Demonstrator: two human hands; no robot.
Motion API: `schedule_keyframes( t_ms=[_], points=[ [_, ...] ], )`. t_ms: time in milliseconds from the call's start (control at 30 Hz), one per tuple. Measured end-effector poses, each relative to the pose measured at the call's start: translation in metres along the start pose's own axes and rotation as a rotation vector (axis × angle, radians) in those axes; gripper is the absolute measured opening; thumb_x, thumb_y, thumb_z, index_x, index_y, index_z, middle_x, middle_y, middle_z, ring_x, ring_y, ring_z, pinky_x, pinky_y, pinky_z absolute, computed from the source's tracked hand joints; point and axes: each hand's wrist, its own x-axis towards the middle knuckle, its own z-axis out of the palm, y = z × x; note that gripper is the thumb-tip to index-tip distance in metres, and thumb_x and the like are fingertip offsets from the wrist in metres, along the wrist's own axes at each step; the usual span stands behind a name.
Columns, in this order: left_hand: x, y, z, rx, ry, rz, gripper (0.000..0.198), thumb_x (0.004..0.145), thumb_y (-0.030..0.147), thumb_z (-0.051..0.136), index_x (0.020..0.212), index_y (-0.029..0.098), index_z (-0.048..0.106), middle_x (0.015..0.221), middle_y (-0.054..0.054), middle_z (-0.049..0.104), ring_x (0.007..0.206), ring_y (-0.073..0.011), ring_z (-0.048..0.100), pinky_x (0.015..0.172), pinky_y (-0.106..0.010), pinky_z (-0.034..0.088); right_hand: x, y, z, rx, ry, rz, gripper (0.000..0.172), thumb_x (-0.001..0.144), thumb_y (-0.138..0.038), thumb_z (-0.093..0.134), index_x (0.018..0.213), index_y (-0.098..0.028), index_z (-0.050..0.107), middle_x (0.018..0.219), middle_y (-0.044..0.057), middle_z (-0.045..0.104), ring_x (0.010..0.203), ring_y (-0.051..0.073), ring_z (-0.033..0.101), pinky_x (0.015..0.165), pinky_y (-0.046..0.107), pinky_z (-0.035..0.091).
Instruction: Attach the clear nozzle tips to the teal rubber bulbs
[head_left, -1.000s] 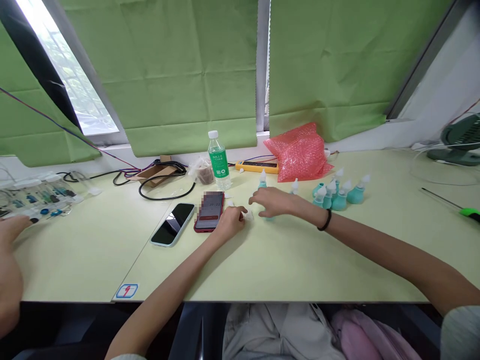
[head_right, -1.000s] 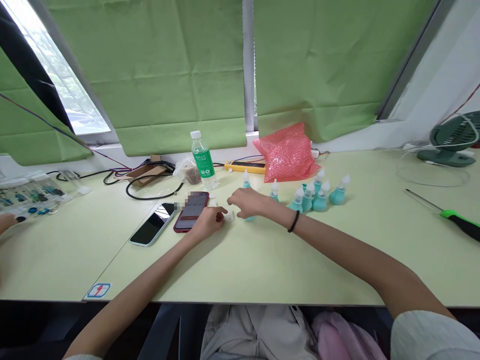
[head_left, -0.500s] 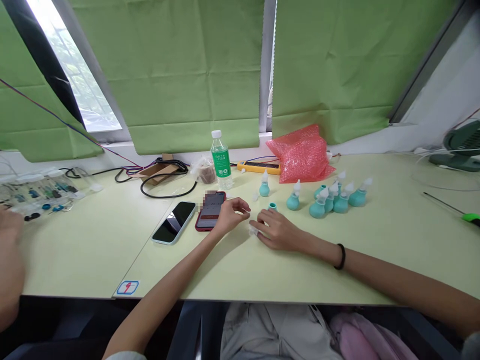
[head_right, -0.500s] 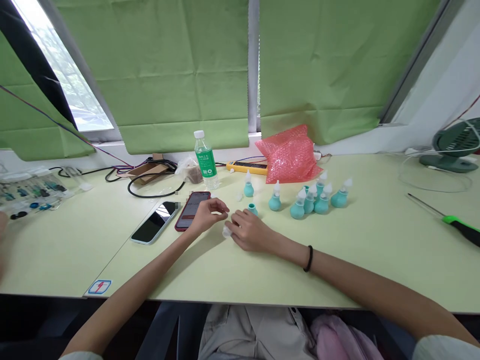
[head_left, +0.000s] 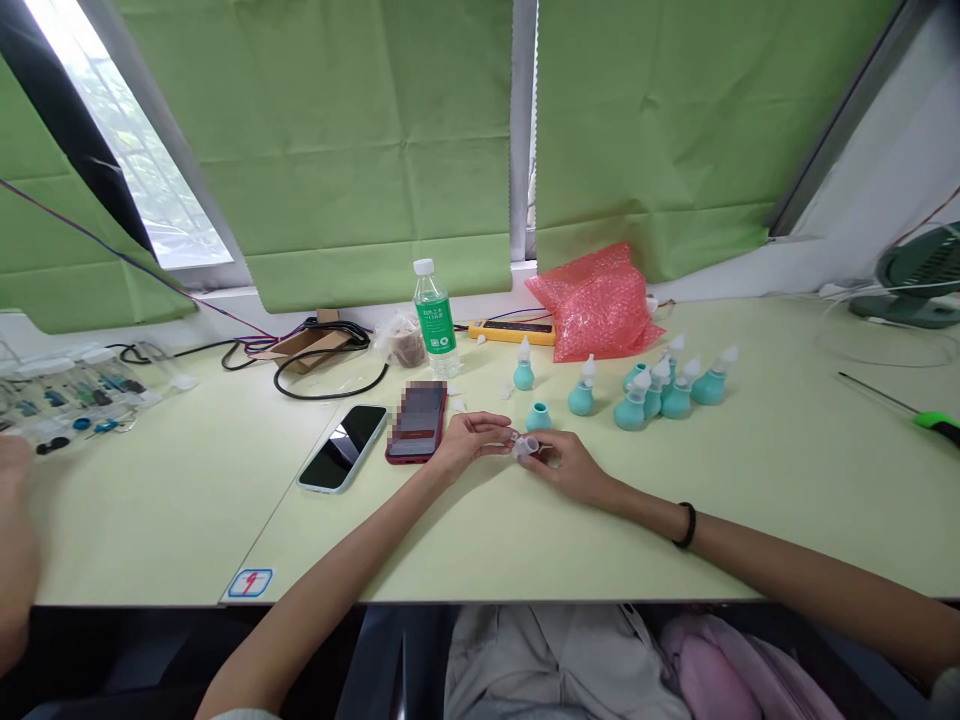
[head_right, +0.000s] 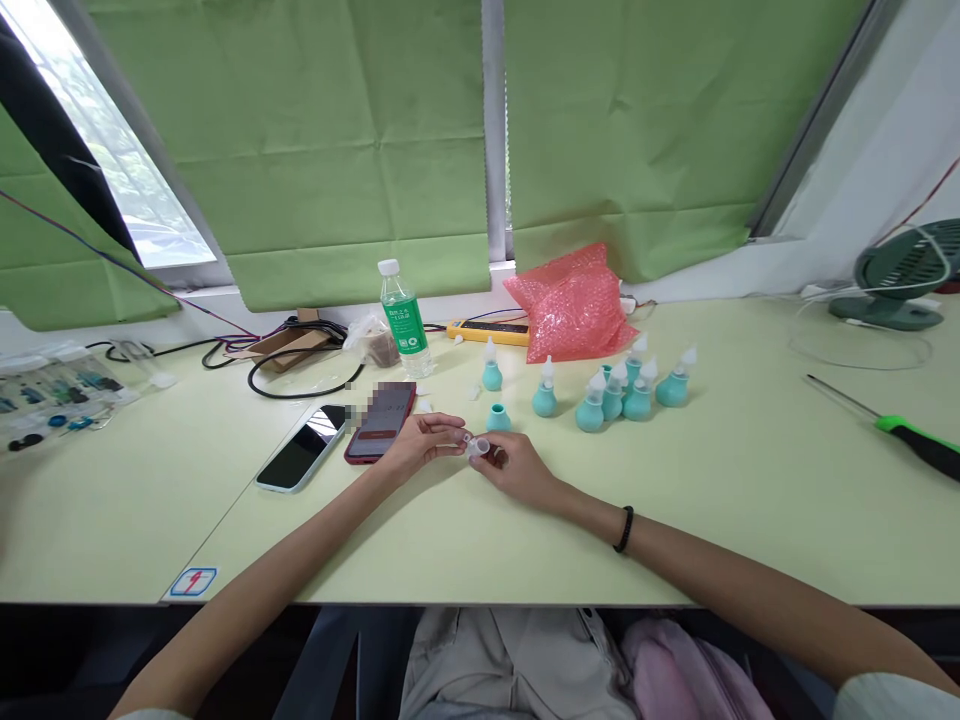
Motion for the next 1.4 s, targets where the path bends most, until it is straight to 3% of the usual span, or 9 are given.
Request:
schedule_keyframes(
  t_ms=[600, 933, 1133, 1400],
  points=[
    [-0.005, 0.001, 0.011, 0.253, 0.118, 0.235, 0.029, 0.054, 0.023, 0.067, 0.079, 0.009, 0.060, 0.079, -0.010, 0.065, 0.076, -0.0218, 0.060, 0.074, -0.034, 0.047, 0.002, 0.002, 0.002, 0.164, -0.015, 0.070, 0.023, 0.072, -0.033, 0.046, 0.081, -0.014, 0.055, 0.070, 0.002, 0.052, 0.061, 0.011, 0.046, 0.056, 0.023, 0.039],
    [-0.010, 0.002, 0.016, 0.514, 0.122, 0.366, 0.025, 0.064, 0.027, 0.059, 0.084, 0.011, 0.061, 0.084, -0.009, 0.064, 0.077, -0.0193, 0.060, 0.070, -0.029, 0.049, 0.004, 0.005, 0.001, 0.314, -0.028, 0.119, 0.024, 0.071, -0.035, 0.049, 0.081, -0.014, 0.054, 0.074, 0.003, 0.053, 0.065, 0.012, 0.048, 0.058, 0.023, 0.040],
    [-0.016, 0.003, 0.021, 0.692, 0.136, 0.527, 0.030, 0.069, 0.019, 0.052, 0.098, 0.014, 0.056, 0.087, -0.006, 0.064, 0.085, -0.0162, 0.058, 0.084, -0.030, 0.042, 0.005, 0.005, 0.002, 0.368, -0.017, 0.109, 0.022, 0.071, -0.034, 0.049, 0.079, -0.015, 0.054, 0.074, 0.002, 0.052, 0.069, 0.013, 0.047, 0.059, 0.023, 0.040],
    [-0.017, 0.003, 0.023, 0.851, 0.121, 0.647, 0.033, 0.069, 0.014, 0.049, 0.102, 0.018, 0.054, 0.089, -0.004, 0.063, 0.085, -0.0148, 0.057, 0.080, -0.029, 0.044, 0.004, 0.005, 0.002, 0.425, -0.017, 0.101, 0.018, 0.071, -0.032, 0.050, 0.078, -0.015, 0.054, 0.071, 0.001, 0.050, 0.067, 0.011, 0.045, 0.058, 0.022, 0.038]
  ],
)
